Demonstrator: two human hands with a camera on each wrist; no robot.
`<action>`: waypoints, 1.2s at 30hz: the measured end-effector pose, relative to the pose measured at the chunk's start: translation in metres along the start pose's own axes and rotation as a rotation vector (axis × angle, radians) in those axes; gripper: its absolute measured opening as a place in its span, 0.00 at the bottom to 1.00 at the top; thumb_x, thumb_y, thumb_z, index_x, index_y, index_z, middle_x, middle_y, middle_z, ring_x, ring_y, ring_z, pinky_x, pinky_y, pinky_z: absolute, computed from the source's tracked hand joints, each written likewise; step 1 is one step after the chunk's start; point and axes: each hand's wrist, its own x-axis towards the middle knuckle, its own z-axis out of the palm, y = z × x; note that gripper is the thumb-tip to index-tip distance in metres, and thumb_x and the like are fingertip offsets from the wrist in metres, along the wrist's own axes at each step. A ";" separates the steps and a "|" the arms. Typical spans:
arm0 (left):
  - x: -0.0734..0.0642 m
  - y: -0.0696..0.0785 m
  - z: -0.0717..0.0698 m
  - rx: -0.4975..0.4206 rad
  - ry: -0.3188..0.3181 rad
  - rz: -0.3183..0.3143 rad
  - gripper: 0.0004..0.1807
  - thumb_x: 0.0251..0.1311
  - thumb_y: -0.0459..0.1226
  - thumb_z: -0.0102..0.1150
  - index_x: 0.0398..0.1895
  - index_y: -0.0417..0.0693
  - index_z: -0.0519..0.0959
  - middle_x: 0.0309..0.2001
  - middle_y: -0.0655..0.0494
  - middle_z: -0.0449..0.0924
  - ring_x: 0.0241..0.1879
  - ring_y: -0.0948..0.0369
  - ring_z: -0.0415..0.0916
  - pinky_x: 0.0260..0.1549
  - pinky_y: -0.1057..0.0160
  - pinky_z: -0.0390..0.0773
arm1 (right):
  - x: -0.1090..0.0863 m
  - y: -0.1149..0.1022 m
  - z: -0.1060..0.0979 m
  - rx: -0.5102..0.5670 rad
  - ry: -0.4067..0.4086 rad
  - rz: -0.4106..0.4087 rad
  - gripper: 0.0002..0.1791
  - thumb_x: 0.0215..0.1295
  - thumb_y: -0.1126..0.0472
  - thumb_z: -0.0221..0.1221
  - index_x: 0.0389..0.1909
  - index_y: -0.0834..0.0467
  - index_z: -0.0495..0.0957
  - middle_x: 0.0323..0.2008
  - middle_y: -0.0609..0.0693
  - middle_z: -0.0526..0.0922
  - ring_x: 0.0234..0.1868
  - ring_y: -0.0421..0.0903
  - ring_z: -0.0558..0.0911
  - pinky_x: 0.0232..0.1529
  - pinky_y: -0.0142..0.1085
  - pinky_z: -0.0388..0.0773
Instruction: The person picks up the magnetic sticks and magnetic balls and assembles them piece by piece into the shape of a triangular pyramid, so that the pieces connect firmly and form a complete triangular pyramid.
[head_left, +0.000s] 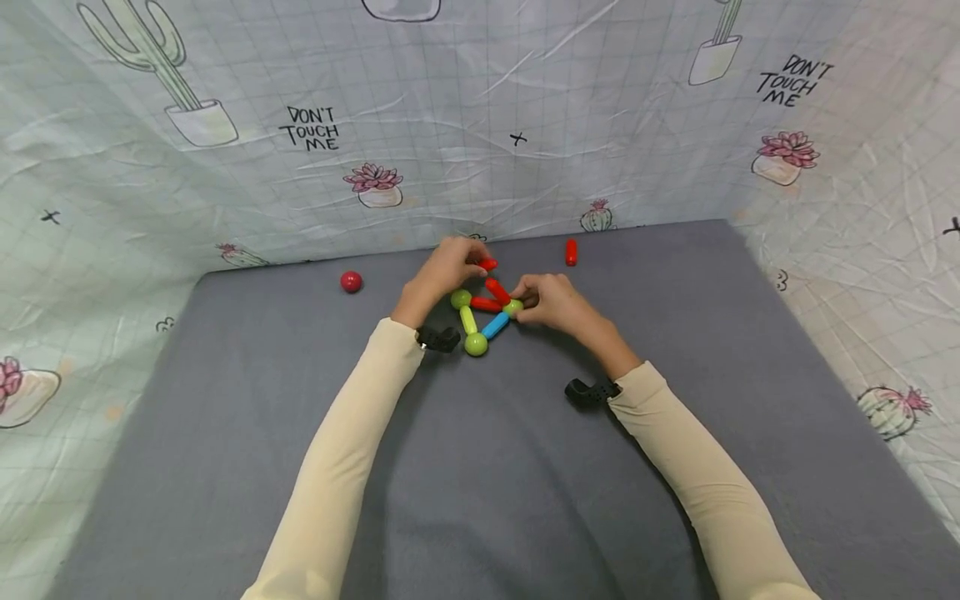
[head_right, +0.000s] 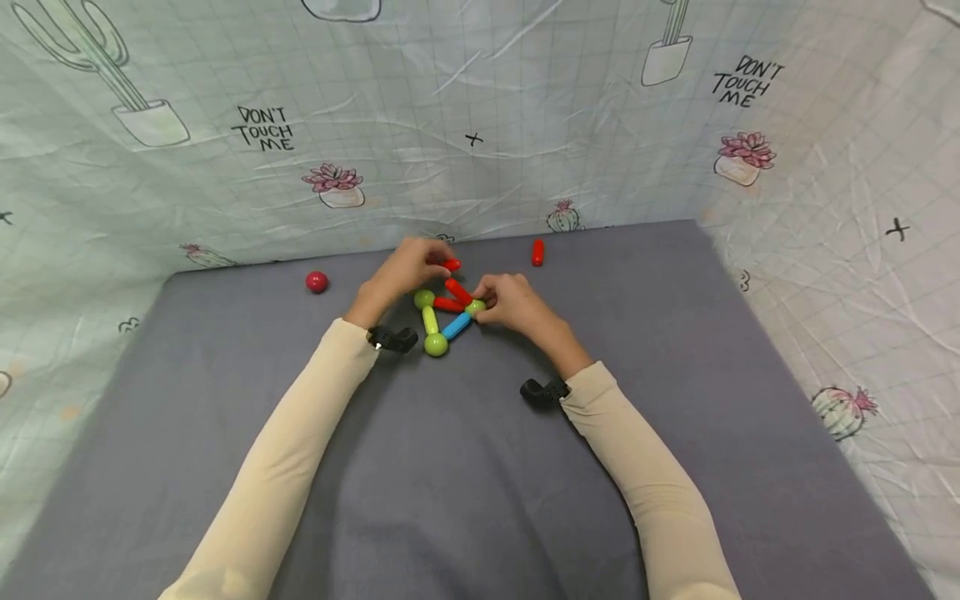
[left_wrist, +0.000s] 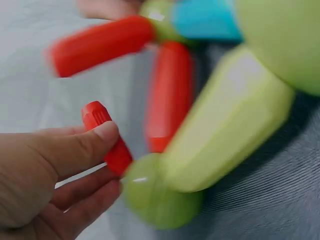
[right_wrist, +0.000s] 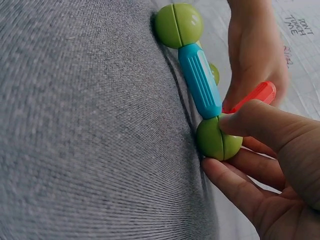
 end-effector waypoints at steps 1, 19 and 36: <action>-0.004 0.000 -0.004 -0.034 0.009 -0.004 0.11 0.65 0.32 0.66 0.50 0.41 0.84 0.49 0.46 0.86 0.49 0.52 0.82 0.52 0.55 0.80 | 0.000 0.000 0.000 0.000 -0.001 -0.001 0.14 0.57 0.70 0.72 0.44 0.64 0.83 0.45 0.61 0.88 0.46 0.54 0.88 0.40 0.40 0.86; -0.059 -0.010 -0.003 -0.209 0.053 -0.021 0.15 0.62 0.36 0.70 0.52 0.46 0.87 0.49 0.52 0.88 0.48 0.58 0.84 0.49 0.58 0.81 | -0.002 0.001 0.003 -0.006 0.006 0.008 0.13 0.59 0.69 0.71 0.45 0.63 0.83 0.45 0.60 0.88 0.46 0.53 0.88 0.38 0.39 0.86; -0.068 -0.025 0.011 -0.095 0.107 -0.022 0.16 0.63 0.33 0.69 0.53 0.44 0.87 0.50 0.47 0.87 0.50 0.54 0.84 0.48 0.56 0.83 | -0.002 0.001 0.005 -0.010 0.019 0.002 0.13 0.59 0.69 0.72 0.45 0.62 0.83 0.45 0.59 0.89 0.46 0.53 0.88 0.38 0.39 0.86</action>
